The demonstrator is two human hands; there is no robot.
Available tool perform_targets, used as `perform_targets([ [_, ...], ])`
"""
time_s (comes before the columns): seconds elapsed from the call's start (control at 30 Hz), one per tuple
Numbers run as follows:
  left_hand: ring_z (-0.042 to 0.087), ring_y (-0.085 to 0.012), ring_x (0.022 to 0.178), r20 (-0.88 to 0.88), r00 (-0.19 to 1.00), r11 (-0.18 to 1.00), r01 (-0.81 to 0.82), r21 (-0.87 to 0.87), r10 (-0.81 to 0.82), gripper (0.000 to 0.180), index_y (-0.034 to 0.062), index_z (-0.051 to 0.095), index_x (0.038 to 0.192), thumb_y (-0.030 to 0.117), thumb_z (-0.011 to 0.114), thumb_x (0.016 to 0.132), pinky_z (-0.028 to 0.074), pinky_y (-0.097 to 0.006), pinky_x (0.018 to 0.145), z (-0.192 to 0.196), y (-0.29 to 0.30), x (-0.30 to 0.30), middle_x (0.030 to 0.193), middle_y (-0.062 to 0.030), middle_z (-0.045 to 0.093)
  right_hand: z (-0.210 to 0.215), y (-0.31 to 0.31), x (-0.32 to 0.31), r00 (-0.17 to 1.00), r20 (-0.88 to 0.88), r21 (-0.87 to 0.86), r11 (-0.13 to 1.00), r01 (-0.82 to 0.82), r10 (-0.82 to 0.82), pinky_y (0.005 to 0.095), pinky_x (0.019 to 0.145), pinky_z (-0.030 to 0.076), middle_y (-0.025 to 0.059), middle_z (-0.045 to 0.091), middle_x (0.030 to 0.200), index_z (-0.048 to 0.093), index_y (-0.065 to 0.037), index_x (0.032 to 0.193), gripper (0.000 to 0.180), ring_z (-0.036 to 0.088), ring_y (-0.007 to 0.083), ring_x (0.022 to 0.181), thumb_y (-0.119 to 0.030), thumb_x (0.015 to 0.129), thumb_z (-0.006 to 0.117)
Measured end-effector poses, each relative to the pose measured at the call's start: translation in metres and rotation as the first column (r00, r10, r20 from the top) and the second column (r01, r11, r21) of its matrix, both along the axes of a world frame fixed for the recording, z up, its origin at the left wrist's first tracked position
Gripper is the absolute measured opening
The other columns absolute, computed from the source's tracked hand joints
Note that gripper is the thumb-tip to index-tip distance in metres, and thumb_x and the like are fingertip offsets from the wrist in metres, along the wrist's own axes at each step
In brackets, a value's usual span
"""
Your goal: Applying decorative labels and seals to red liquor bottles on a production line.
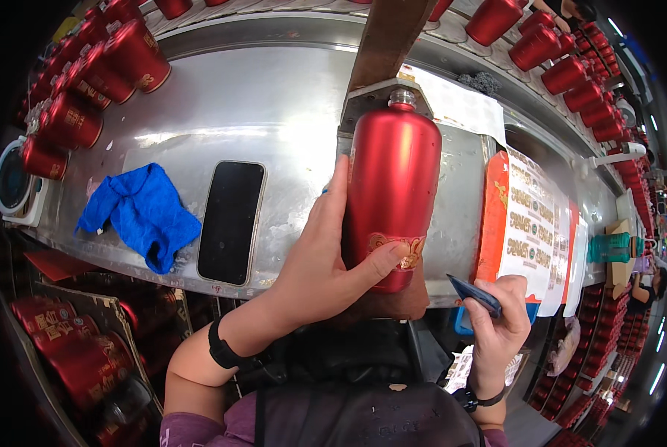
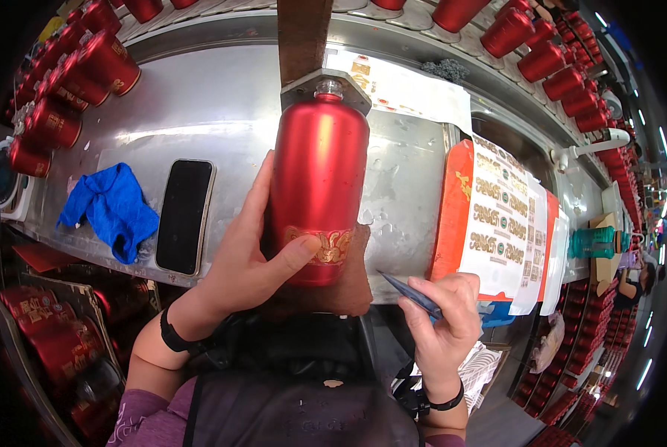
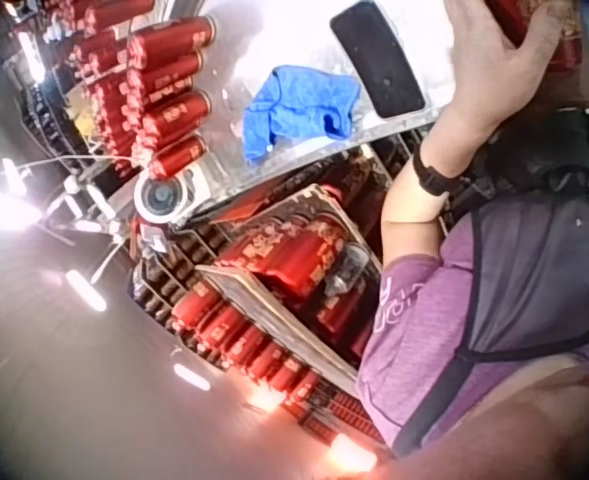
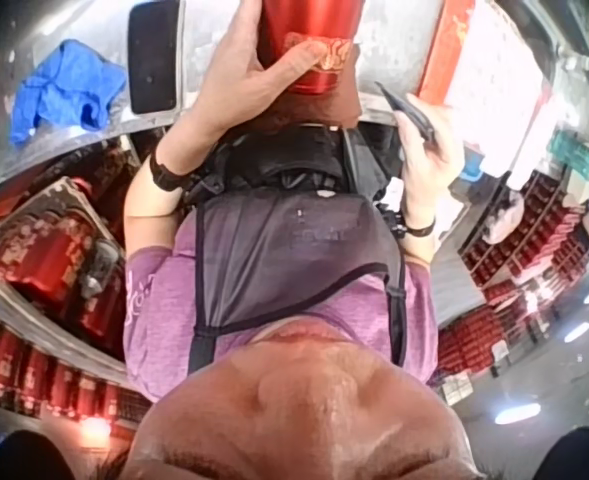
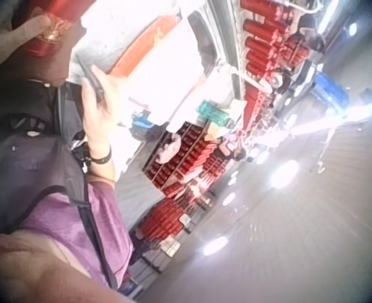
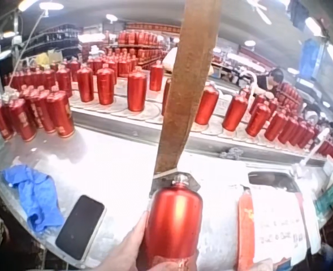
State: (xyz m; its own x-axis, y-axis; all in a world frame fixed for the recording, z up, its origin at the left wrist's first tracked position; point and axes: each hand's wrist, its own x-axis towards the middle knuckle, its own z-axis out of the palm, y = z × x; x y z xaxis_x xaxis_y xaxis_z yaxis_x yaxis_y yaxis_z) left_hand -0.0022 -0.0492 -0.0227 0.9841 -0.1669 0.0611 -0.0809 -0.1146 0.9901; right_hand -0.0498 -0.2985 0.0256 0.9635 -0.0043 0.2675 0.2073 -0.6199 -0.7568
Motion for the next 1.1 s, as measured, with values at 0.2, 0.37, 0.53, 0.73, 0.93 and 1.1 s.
perform_targets([
  [0.2, 0.038, -0.0306, 0.139, -0.003, 1.000, 0.998, 0.029, -0.053, -0.030, 0.099, -0.0056, 0.003, 0.157, 0.024, 0.070, 0.091, 0.030, -0.039, 0.115, -0.004, 0.003, 0.001, 0.150, -0.0255, 0.035, -0.002, 0.001, 0.000, 1.000, -0.009, 0.015, 1.000, 0.006, -0.006, 0.0314, 0.076, 0.041, 0.0035, 0.060, 0.080, 0.074, -0.003, 0.098, 0.030, 0.050, 0.0210, 0.084, 0.003, 0.069, 0.080],
  [0.37, 0.041, -0.0380, 0.136, 0.051, 0.998, 0.997, 0.028, -0.066, -0.025, 0.105, -0.0067, 0.002, 0.156, 0.034, 0.073, 0.090, 0.033, -0.043, 0.113, -0.009, 0.005, 0.002, 0.145, -0.0306, 0.037, -0.001, 0.002, 0.000, 1.000, -0.008, 0.009, 1.000, -0.005, 0.005, 0.0308, 0.075, 0.041, 0.0036, 0.059, 0.080, 0.073, -0.002, 0.098, 0.029, 0.050, 0.0203, 0.083, 0.004, 0.070, 0.079],
  [0.53, 0.035, -0.0358, 0.143, -0.029, 0.999, 0.970, 0.028, -0.243, -0.036, 0.107, -0.0087, 0.004, 0.155, 0.037, 0.075, 0.089, 0.030, -0.041, 0.116, -0.008, 0.005, 0.005, 0.153, -0.0308, 0.031, 0.003, 0.008, 0.002, 0.999, -0.046, 0.084, 0.996, 0.015, -0.011, 0.0279, 0.071, 0.044, 0.0055, 0.061, 0.083, 0.072, 0.000, 0.100, 0.027, 0.054, 0.0181, 0.080, 0.006, 0.073, 0.077],
  [0.73, 0.040, -0.0377, 0.140, 0.100, 0.992, 0.996, 0.087, -0.036, -0.083, 0.116, -0.0088, 0.002, 0.155, 0.040, 0.080, 0.084, 0.034, -0.040, 0.113, -0.010, 0.014, 0.003, 0.153, -0.0313, 0.032, 0.005, 0.023, 0.013, 0.998, -0.054, 0.118, 0.993, 0.021, -0.014, 0.0268, 0.071, 0.048, 0.0096, 0.065, 0.091, 0.071, 0.001, 0.105, 0.030, 0.060, 0.0181, 0.079, 0.006, 0.075, 0.078],
  [0.93, 0.054, -0.0439, 0.109, 0.350, 0.935, 0.945, -0.054, 0.322, -0.066, 0.136, -0.0074, -0.001, 0.155, 0.039, 0.090, 0.066, 0.048, -0.045, 0.092, 0.004, 0.008, -0.002, 0.134, -0.0318, 0.045, 0.012, 0.061, 0.028, 0.849, 0.259, -0.366, 0.860, -0.355, 0.460, 0.0356, 0.073, 0.051, 0.0076, 0.069, 0.095, 0.074, -0.005, 0.105, 0.046, 0.064, 0.0267, 0.086, 0.000, 0.060, 0.075],
  [1.1, 0.057, -0.0426, 0.100, 0.340, 0.940, 0.965, -0.071, 0.254, -0.020, 0.132, -0.0078, 0.005, 0.155, 0.035, 0.090, 0.063, 0.049, -0.045, 0.087, -0.001, 0.012, -0.001, 0.115, -0.0264, 0.053, 0.035, 0.060, 0.042, 0.767, 0.147, -0.408, 0.745, -0.528, 0.625, 0.0345, 0.071, 0.051, 0.0076, 0.068, 0.098, 0.075, -0.005, 0.106, 0.046, 0.063, 0.0258, 0.085, -0.003, 0.060, 0.074],
])
